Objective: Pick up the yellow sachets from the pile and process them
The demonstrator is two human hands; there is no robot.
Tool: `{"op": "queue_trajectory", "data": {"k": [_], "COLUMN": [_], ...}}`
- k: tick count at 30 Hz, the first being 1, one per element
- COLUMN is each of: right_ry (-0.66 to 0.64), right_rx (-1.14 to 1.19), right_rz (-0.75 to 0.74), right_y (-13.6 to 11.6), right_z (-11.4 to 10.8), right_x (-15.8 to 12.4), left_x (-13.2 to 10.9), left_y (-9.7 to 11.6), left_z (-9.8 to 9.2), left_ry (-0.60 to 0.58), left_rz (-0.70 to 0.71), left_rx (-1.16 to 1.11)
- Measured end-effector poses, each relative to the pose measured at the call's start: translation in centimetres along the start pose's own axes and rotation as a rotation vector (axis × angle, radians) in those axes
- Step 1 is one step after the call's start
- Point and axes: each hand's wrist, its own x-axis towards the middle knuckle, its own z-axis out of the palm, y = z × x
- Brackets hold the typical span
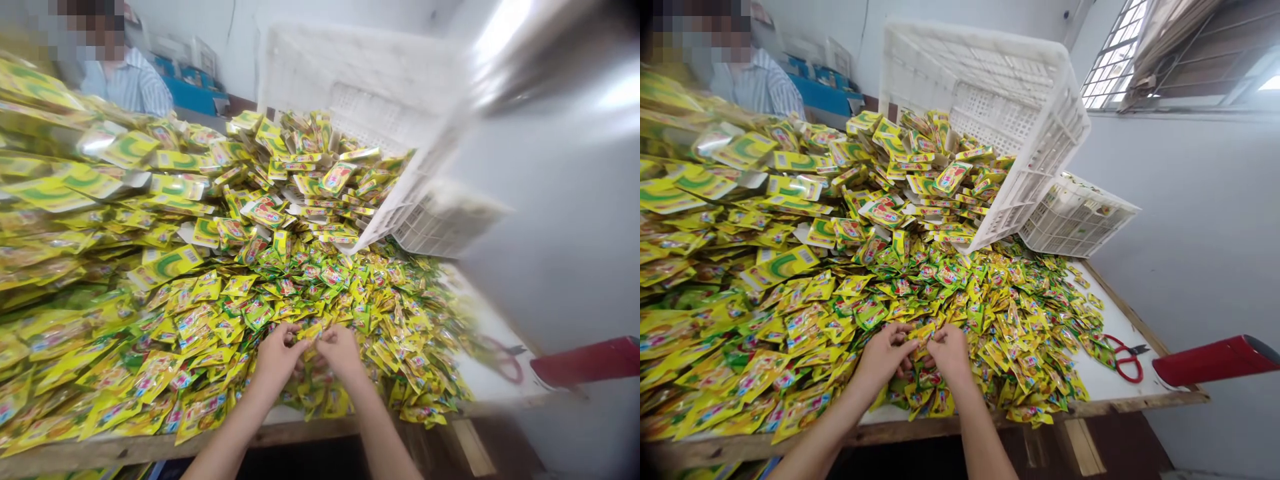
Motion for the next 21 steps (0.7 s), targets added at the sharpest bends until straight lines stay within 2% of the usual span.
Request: {"op": "queue_trajectory", "data": {"k": [4, 7, 9, 11, 13, 14, 18, 19, 21], "right_ry": [-0.049, -0.051, -0.090, -0.198, -0.246, -0.216, -0.005, 0.016, 0.025], "right_rx": [-0.006, -0.099, -0.141, -0.086, 0.016, 0.065, 0.224, 0.246, 0.248], "right_rz": [-0.053, -0.282, -0.396, -0.329, -0.191, -0.136, 0.005, 0.024, 0.027], "right_y": [-0.2, -1.0, -1.2, -1.0, -0.3, 0.2, 2.8, 3.3, 3.8], "right_z": [-0.7, -1.4, -1.5, -1.2, -0.5, -0.2, 1.4, 1.7, 2.0], "right_x": [-0.9, -1.7, -2.1, -2.4, -2.5, -2.5, -2.5, -2.6, -2.7], "left_x": [-0.8, -2.5, -3.0, -2.5, -0.8, 0.6, 8.4, 10.5, 14.1], "left_y": [0.4, 1.0, 1.5, 2.7, 4.9, 6.3, 12.6, 13.8, 15.5], "left_z": [-0.6, -1.5, -2.0, -2.7, -4.3, -5.4, -11.1, -12.4, -14.4], "left_ry": [0.050, 0.047, -0.019, -0.113, -0.084, -0.009, 0.465, 0.540, 0.593], "left_rz": [0.055, 0.090, 0.101, 0.115, 0.167, 0.206, 0.344, 0.366, 0.400], "left_rx": [-0.012, -0.038, -0.078, -0.055, 0.083, 0.159, 0.290, 0.309, 0.335]}}
